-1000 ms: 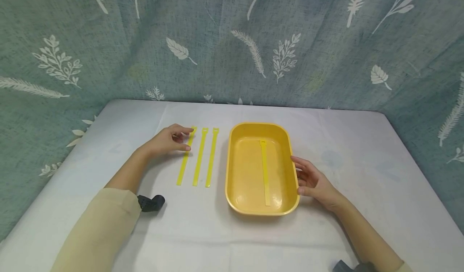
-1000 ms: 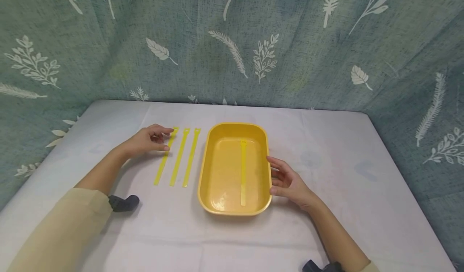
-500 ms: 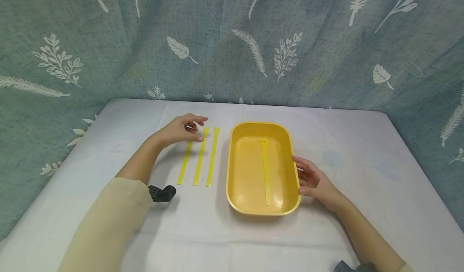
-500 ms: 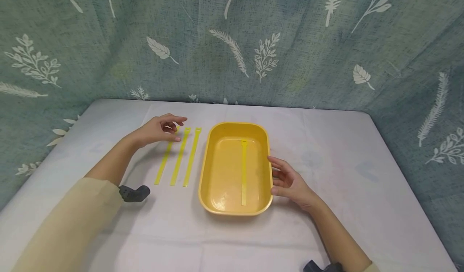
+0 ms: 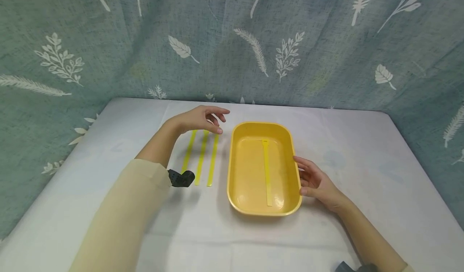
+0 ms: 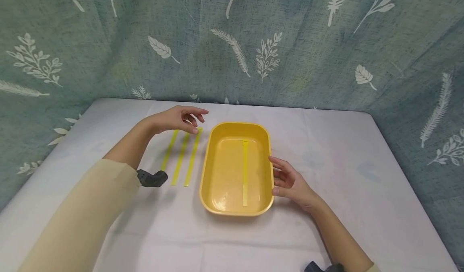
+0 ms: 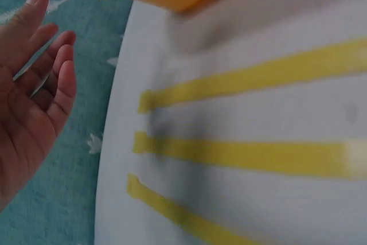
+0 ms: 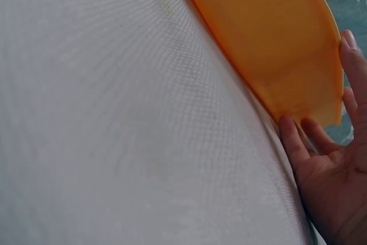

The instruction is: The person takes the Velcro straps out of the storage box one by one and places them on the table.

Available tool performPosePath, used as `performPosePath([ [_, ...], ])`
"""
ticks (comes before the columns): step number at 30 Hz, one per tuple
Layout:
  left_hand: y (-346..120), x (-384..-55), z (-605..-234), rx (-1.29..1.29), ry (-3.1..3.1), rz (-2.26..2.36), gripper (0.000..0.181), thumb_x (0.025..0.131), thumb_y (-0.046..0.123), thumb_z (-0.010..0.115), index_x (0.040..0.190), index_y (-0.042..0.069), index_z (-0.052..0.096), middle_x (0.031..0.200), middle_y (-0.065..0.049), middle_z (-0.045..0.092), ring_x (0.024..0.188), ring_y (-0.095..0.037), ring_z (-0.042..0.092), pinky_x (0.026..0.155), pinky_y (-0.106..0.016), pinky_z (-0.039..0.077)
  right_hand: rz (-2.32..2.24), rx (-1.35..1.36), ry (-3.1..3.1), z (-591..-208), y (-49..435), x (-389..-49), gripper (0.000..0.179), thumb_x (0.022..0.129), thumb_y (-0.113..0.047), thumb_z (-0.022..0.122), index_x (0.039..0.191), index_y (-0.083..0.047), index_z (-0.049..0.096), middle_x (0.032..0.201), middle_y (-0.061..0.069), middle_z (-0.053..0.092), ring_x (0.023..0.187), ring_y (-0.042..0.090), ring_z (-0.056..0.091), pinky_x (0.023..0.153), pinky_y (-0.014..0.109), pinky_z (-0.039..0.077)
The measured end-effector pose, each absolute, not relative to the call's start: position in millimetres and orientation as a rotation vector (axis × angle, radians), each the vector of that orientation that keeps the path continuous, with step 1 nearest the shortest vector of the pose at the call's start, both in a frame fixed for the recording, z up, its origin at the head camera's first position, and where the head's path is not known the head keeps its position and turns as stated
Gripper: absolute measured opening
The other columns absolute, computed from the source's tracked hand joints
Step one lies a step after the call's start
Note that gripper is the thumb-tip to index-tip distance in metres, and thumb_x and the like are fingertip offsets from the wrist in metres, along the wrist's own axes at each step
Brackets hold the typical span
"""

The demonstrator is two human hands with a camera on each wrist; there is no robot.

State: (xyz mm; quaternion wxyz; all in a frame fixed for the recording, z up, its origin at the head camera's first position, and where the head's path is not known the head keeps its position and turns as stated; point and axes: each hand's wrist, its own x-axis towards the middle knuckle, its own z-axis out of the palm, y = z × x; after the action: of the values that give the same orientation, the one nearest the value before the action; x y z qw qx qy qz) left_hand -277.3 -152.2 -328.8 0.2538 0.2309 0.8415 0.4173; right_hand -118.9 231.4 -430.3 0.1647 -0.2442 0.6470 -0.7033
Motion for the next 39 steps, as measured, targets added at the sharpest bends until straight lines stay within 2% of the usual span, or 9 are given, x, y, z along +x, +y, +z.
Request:
performPosePath([
  [12, -105.1, -279.5, -307.3, 0.719, 2.078, 1.060, 0.062, 0.084, 0.017, 0.070, 0.141, 0.013, 0.045, 0.126, -0.009, 0.053, 0.114, -0.020, 0.051, 0.098, -0.035, 0.042, -2.031, -0.742, 1.813, -428.0, 229.1, -117.7, 0.071, 0.090, -0.007, 0.064, 0.148, -0.003, 0.024, 0.146, 0.006, 0.036, 0.122, 0.016, 0.051, 0.095, 0.027, 0.047],
  [18, -79.4, -276.7, -308.4, 0.633, 2.001, 1.091, 0.059, 0.084, 0.016, 0.071, 0.139, 0.012, 0.048, 0.128, -0.011, 0.052, 0.111, -0.020, 0.056, 0.095, -0.034, 0.047, -2.032, -0.762, 1.801, -429.5, 230.0, -119.0, 0.071, 0.090, -0.006, 0.064, 0.148, -0.003, 0.023, 0.146, 0.007, 0.036, 0.123, 0.017, 0.050, 0.095, 0.027, 0.047],
  [22, -62.3, -272.8, -313.3, 0.553, 1.925, 1.082, 0.059, 0.085, 0.012, 0.071, 0.139, 0.007, 0.047, 0.122, -0.013, 0.055, 0.110, -0.021, 0.058, 0.095, -0.035, 0.048, -2.037, -0.743, 1.789, -430.5, 231.4, -119.4, 0.072, 0.089, -0.005, 0.064, 0.148, -0.004, 0.023, 0.146, 0.006, 0.036, 0.123, 0.016, 0.050, 0.094, 0.028, 0.048],
  [25, -52.2, -269.4, -318.3, 0.513, 1.898, 1.024, 0.061, 0.085, 0.013, 0.071, 0.140, 0.006, 0.045, 0.115, -0.009, 0.057, 0.109, -0.021, 0.058, 0.096, -0.033, 0.048, -2.036, -0.742, 1.785, -430.6, 231.9, -119.7, 0.072, 0.089, -0.004, 0.064, 0.148, -0.004, 0.023, 0.146, 0.006, 0.036, 0.123, 0.016, 0.050, 0.095, 0.028, 0.047],
  [27, -46.1, -267.7, -322.3, 0.501, 1.891, 0.993, 0.063, 0.084, 0.013, 0.071, 0.141, 0.006, 0.044, 0.112, -0.008, 0.058, 0.106, -0.020, 0.059, 0.095, -0.032, 0.048, -2.037, -0.756, 1.782, -431.1, 232.1, -119.9, 0.072, 0.089, -0.004, 0.064, 0.148, -0.003, 0.022, 0.146, 0.007, 0.037, 0.123, 0.016, 0.050, 0.095, 0.027, 0.047],
  [30, -37.9, -265.8, -327.3, 0.490, 1.920, 0.932, 0.065, 0.084, 0.015, 0.071, 0.142, 0.006, 0.041, 0.108, -0.009, 0.060, 0.091, -0.018, 0.059, 0.091, -0.030, 0.050, -2.044, -0.774, 1.774, -431.9, 232.5, -120.0, 0.072, 0.089, -0.004, 0.063, 0.148, -0.003, 0.023, 0.146, 0.007, 0.037, 0.123, 0.016, 0.050, 0.095, 0.027, 0.047],
  [35, -26.0, -263.6, -335.9, 0.389, 1.950, 0.902, 0.069, 0.084, 0.014, 0.072, 0.143, 0.006, 0.038, 0.122, -0.009, 0.053, 0.083, -0.016, 0.059, 0.085, -0.028, 0.053, -2.042, -0.783, 1.783, -431.8, 233.2, -120.5, 0.071, 0.089, -0.003, 0.063, 0.148, -0.003, 0.023, 0.146, 0.006, 0.037, 0.124, 0.016, 0.050, 0.095, 0.027, 0.047],
  [39, -21.2, -262.6, -343.4, 0.349, 2.000, 0.870, 0.073, 0.082, 0.014, 0.074, 0.144, 0.005, 0.035, 0.110, -0.008, 0.052, 0.076, -0.015, 0.057, 0.076, -0.024, 0.053, -2.026, -0.770, 1.804, -431.1, 232.5, -121.1, 0.072, 0.089, -0.002, 0.064, 0.148, -0.003, 0.023, 0.146, 0.008, 0.036, 0.123, 0.016, 0.050, 0.095, 0.027, 0.048],
])
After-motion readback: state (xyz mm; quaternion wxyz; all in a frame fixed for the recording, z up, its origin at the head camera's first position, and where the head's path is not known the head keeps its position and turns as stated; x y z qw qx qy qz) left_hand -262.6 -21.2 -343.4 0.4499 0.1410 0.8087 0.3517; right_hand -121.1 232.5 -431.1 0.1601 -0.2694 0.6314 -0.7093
